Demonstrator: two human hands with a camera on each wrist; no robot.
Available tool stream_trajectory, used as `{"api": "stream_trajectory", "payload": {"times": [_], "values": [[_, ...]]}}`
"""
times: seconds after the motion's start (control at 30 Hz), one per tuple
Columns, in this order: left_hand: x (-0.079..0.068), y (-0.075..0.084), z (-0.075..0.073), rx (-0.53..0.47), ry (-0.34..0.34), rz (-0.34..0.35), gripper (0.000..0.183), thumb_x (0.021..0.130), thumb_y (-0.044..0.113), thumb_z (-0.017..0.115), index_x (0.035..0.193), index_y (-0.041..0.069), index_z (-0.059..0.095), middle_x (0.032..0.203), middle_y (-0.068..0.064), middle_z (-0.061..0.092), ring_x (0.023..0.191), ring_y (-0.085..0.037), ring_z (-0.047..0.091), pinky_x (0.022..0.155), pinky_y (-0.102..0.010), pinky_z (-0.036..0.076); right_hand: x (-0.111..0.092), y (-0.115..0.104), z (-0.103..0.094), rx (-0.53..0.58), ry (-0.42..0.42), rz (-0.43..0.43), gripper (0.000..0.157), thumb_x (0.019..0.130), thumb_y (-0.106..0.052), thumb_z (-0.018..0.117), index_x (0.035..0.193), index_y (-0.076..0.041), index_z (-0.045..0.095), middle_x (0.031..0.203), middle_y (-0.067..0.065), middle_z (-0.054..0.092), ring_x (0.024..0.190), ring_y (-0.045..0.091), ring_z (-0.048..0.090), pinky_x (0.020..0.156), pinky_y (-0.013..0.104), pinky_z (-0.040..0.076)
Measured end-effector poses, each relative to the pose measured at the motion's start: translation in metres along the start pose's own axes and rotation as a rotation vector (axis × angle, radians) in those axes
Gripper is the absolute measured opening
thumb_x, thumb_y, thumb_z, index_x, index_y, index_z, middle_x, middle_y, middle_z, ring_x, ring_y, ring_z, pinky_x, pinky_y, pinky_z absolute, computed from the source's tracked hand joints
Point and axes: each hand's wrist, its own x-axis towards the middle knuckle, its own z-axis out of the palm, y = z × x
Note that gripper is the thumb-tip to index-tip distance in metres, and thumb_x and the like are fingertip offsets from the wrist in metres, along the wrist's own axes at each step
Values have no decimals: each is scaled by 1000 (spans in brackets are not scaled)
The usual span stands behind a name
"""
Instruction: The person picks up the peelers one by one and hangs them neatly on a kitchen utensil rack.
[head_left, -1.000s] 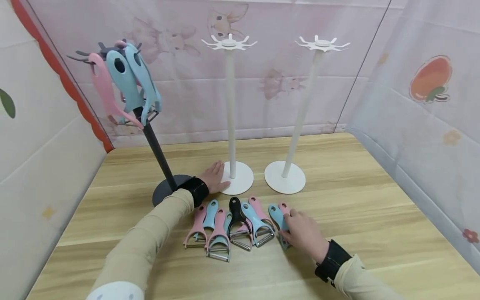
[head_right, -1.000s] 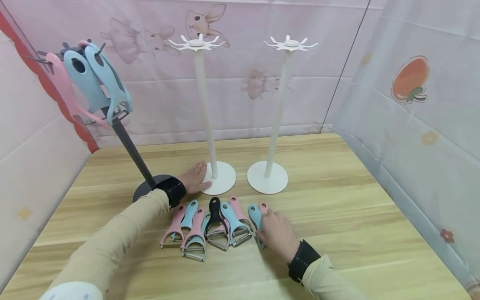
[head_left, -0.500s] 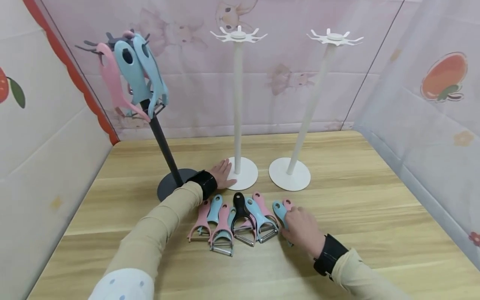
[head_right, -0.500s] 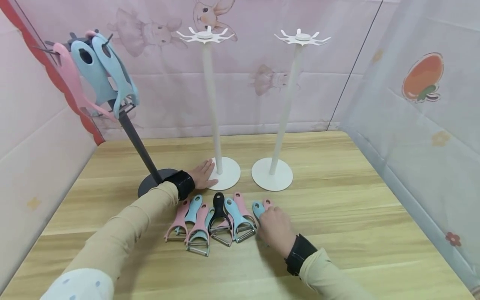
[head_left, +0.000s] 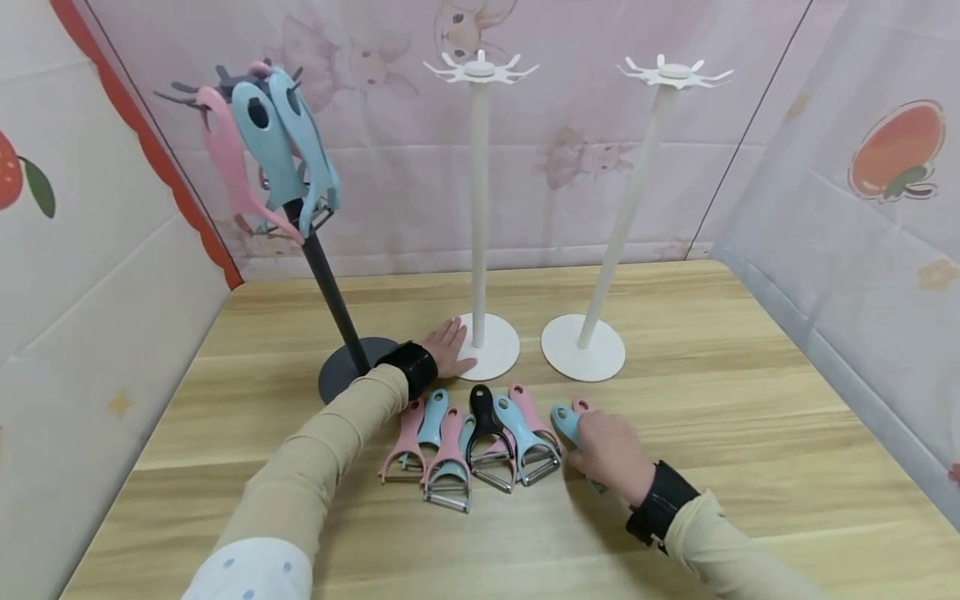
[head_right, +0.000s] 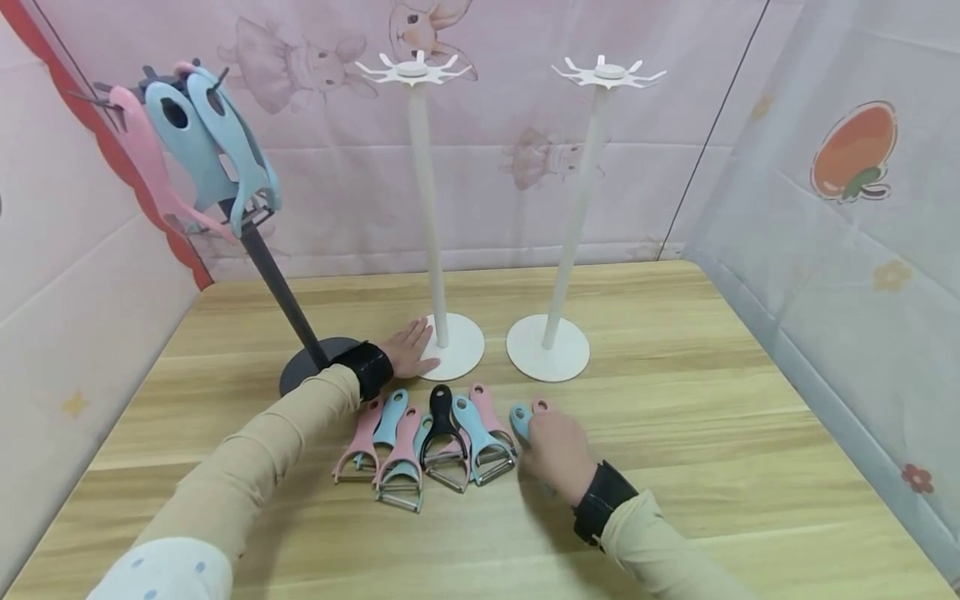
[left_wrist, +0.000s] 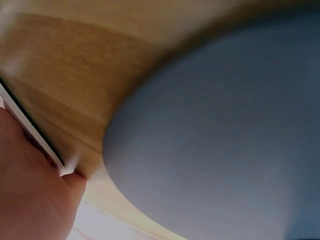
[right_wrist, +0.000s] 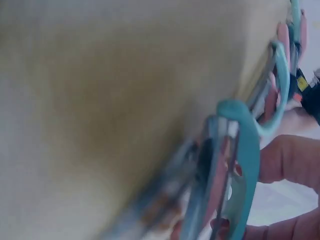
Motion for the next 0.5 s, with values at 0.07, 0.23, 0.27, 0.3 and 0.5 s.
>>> {"api": "stream_trajectory", "payload": {"times": [0.07, 0.23, 0.27, 0.3, 0.5], "values": [[-1, 1, 0, 4, 0, -4, 77, 95, 50, 35, 147, 0, 5, 153, -18, -2, 140, -30, -1, 111, -41, 13, 2, 2, -7, 14, 32, 7, 26, 67, -14, 73, 61, -6, 49, 57, 1, 42, 49, 15, 42, 41, 26, 34], [0, 2, 1, 32, 2, -14, 77, 95, 50, 34, 147, 0, 6, 153, -17, -1, 140, -29, 0, 111, -40, 12, 14, 0, -38, 78, 190, -10, 22, 74, -16, 69, 74, 0, 55, 62, 4, 46, 52, 17, 45, 42, 27, 37], [0, 3, 1, 33, 2, -17, 77, 95, 50, 34, 147, 0, 6, 153, -17, -1, 140, -29, 0, 111, -40, 12, 18, -2, -46, 103, 252, -39, 20, 74, -15, 69, 76, 1, 56, 63, 5, 49, 52, 17, 47, 42, 27, 39], [-1, 3, 1, 34, 2, -20, 77, 95, 50, 34, 147, 0, 6, 153, -17, -1, 140, -29, 0, 111, -40, 12, 22, -4, -55, 131, 316, -73, 20, 75, -13, 68, 78, 2, 57, 64, 7, 52, 53, 19, 49, 43, 28, 40], [-1, 3, 0, 35, -1, -30, 77, 95, 51, 33, 147, 1, 5, 153, -16, -2, 140, -28, -1, 112, -39, 11, 50, -25, -109, 237, 765, -336, 22, 75, -9, 67, 89, 6, 61, 73, 14, 62, 60, 25, 58, 49, 35, 46]]}}
